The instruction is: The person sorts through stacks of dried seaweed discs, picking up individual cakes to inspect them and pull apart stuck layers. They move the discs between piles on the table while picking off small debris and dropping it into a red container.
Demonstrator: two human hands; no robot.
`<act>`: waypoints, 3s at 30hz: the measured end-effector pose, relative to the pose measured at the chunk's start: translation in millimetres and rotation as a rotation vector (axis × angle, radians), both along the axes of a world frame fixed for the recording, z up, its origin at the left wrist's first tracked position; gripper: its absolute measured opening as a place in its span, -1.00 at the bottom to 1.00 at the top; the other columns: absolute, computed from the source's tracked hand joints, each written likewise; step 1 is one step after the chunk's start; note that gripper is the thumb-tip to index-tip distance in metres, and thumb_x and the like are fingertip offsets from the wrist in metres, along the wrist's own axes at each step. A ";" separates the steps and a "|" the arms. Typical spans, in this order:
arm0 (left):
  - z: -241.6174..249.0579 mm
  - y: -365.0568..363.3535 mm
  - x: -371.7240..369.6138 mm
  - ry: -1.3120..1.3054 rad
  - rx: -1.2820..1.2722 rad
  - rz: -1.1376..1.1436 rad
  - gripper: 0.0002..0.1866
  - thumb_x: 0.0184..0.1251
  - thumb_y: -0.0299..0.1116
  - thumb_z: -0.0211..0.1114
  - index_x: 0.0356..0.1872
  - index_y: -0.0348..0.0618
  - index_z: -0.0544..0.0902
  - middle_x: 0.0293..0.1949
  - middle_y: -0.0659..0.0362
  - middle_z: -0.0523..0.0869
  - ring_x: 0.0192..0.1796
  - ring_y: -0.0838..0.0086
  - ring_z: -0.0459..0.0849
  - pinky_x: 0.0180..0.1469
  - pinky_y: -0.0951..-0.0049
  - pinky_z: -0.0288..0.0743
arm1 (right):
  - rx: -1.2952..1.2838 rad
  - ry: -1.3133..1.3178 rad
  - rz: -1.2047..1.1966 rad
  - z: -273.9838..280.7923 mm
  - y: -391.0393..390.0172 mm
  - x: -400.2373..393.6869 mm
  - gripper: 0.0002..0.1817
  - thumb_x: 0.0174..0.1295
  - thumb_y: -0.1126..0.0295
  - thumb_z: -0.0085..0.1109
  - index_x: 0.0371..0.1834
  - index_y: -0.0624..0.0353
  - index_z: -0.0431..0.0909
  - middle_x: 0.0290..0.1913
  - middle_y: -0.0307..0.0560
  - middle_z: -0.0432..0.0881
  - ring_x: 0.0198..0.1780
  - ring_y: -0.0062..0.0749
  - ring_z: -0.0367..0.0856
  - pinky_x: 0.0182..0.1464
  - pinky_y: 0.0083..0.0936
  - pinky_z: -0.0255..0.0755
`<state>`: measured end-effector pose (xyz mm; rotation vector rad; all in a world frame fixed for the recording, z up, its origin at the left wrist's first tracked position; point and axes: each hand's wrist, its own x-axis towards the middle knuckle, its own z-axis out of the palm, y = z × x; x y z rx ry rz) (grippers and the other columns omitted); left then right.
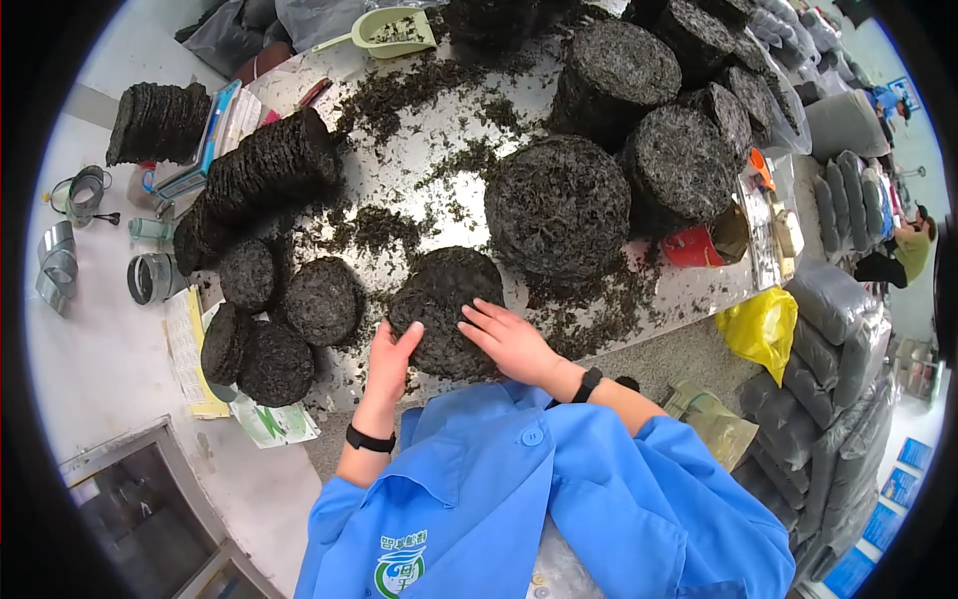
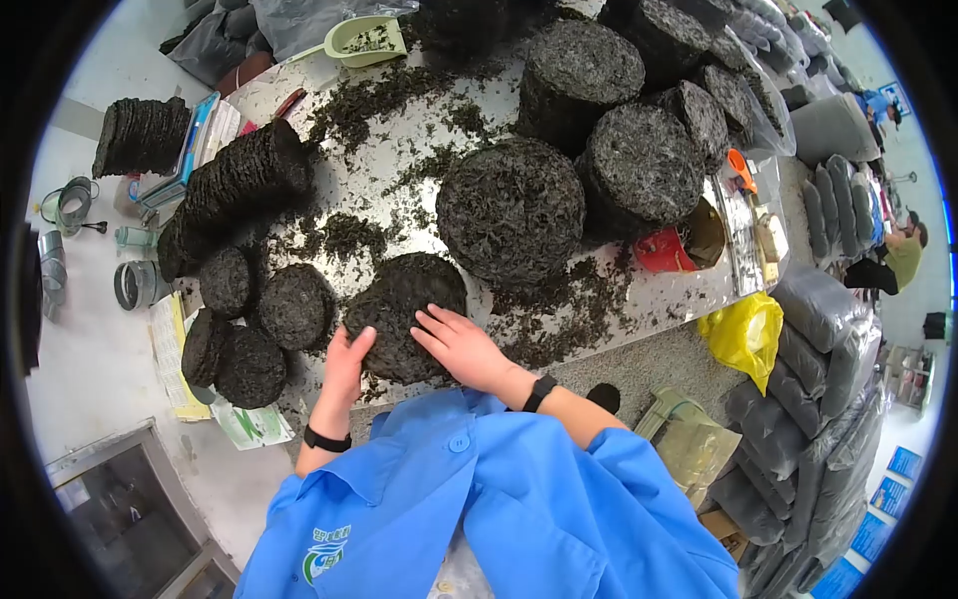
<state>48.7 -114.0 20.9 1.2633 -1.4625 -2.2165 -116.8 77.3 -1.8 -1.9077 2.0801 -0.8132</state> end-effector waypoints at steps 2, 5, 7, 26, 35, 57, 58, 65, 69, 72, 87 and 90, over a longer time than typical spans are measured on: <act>18.5 -0.6 -1.8 0.078 0.107 0.042 -0.64 0.59 -0.24 0.22 0.23 -0.23 0.52 0.13 0.08 0.71 0.06 0.34 0.73 0.14 0.28 0.60 | -0.047 -0.136 -0.031 47.0 1.5 -11.8 -0.30 -0.09 0.65 0.32 0.28 0.16 0.54 0.40 0.08 0.53 0.47 0.05 0.43 0.39 -0.11 0.45; 40.8 5.7 -16.5 0.363 0.346 0.095 -0.62 0.66 -0.07 0.05 0.11 -0.20 0.55 -0.03 0.15 0.73 -0.02 0.40 0.73 -0.01 0.38 0.60 | -0.319 -0.287 -0.165 84.8 12.0 -31.7 -0.34 -0.19 0.76 0.19 0.14 0.17 0.63 0.16 -0.05 0.73 0.23 -0.06 0.69 0.21 -0.19 0.61; 8.4 -4.1 -22.7 0.245 0.149 0.042 -0.64 0.65 -0.10 0.08 0.10 -0.21 0.56 -0.07 0.15 0.73 -0.05 0.38 0.73 -0.02 0.38 0.60 | -0.272 -0.489 -0.490 132.2 19.7 -41.0 -0.56 -0.05 0.71 0.30 -0.02 0.23 0.68 -0.02 0.00 0.79 -0.01 -0.17 0.79 0.02 -0.35 0.66; -105.5 6.6 -36.6 -0.791 -1.114 -0.198 0.04 -0.12 -0.04 0.75 0.34 -0.40 0.39 0.19 -0.20 0.51 0.28 -0.10 0.49 0.32 0.02 0.44 | 0.127 -0.435 -0.055 0.9 8.6 -10.2 -0.27 0.06 0.30 0.55 0.34 0.12 0.47 0.44 0.18 0.41 0.48 0.03 0.38 0.41 -0.03 0.37; -128.9 -25.8 -25.5 -0.511 -0.909 -0.121 -0.48 0.29 -0.22 0.50 0.15 -0.31 0.58 0.05 -0.05 0.58 -0.01 0.15 0.64 0.08 0.17 0.56 | 0.450 0.118 0.027 -75.7 -36.7 -2.5 -0.06 0.07 0.23 0.53 0.57 0.02 0.28 0.65 0.12 0.10 0.67 0.05 -0.01 0.64 0.14 -0.16; -22.0 -19.6 10.5 0.174 0.179 0.118 -0.06 0.31 -0.42 0.51 0.57 -0.08 0.06 0.35 0.02 0.47 0.33 0.22 0.53 0.30 0.15 0.53 | 0.150 -0.066 0.172 25.2 -11.6 -3.8 -0.21 0.28 0.23 0.36 0.57 0.07 0.25 0.58 0.25 0.22 0.59 0.20 0.15 0.58 0.02 0.12; -17.3 -13.5 18.4 0.218 0.163 0.179 -0.11 0.34 -0.47 0.47 0.57 -0.10 0.07 0.34 0.02 0.48 0.32 0.22 0.54 0.31 0.18 0.52 | 0.103 -0.014 0.133 35.7 -8.2 -1.8 -0.17 0.25 0.23 0.40 0.58 0.07 0.23 0.58 0.26 0.20 0.60 0.22 0.12 0.60 0.03 0.06; 56.9 52.0 13.2 0.409 0.327 0.397 -0.26 0.43 -0.53 0.33 0.53 -0.12 0.13 0.31 0.03 0.49 0.29 0.30 0.54 0.28 0.31 0.52 | -0.369 -1.877 -0.470 50.8 -12.0 75.0 -0.22 0.24 0.27 0.43 0.50 0.16 0.28 0.43 -0.05 0.44 0.45 -0.12 0.42 0.47 -0.10 0.33; 68.0 67.8 7.4 0.406 0.103 0.156 -0.38 0.57 -0.30 0.17 0.53 -0.13 0.14 0.35 0.08 0.45 0.24 0.42 0.53 0.21 0.40 0.47 | -0.486 -1.895 -0.773 126.9 -8.1 45.6 -0.47 0.26 0.46 0.27 0.33 0.24 0.47 0.20 0.01 0.67 0.19 -0.09 0.66 0.28 -0.12 0.56; 91.8 41.5 -14.4 0.473 -0.089 -0.059 -0.25 0.55 0.07 0.06 0.56 -0.16 0.13 0.34 0.16 0.42 0.10 0.59 0.46 0.13 0.57 0.33 | -0.543 -1.813 -0.730 141.3 49.5 10.9 -0.43 0.22 0.51 0.24 0.34 0.33 0.44 0.22 0.07 0.65 0.20 -0.07 0.67 0.30 -0.12 0.57; 114.3 262.1 -224.9 0.515 -0.738 -0.546 -0.47 0.37 -0.42 0.41 0.28 -0.18 0.39 0.20 -0.01 0.53 0.13 0.26 0.62 0.10 0.30 0.60 | -1.148 -1.698 -0.921 134.8 234.3 -73.3 -0.46 0.49 0.39 0.05 0.51 0.16 0.26 0.42 0.03 0.45 0.43 -0.08 0.45 0.47 0.03 0.35; 107.2 293.2 -269.2 0.792 -1.232 -0.741 -0.68 0.11 -0.44 0.52 -0.07 -0.18 0.72 -0.13 0.07 0.71 -0.04 0.13 0.70 -0.02 0.18 0.62 | -1.187 -1.678 -0.939 129.5 279.7 -109.0 -0.48 0.48 0.43 0.05 0.49 0.16 0.28 0.40 0.04 0.48 0.40 -0.08 0.48 0.44 0.05 0.38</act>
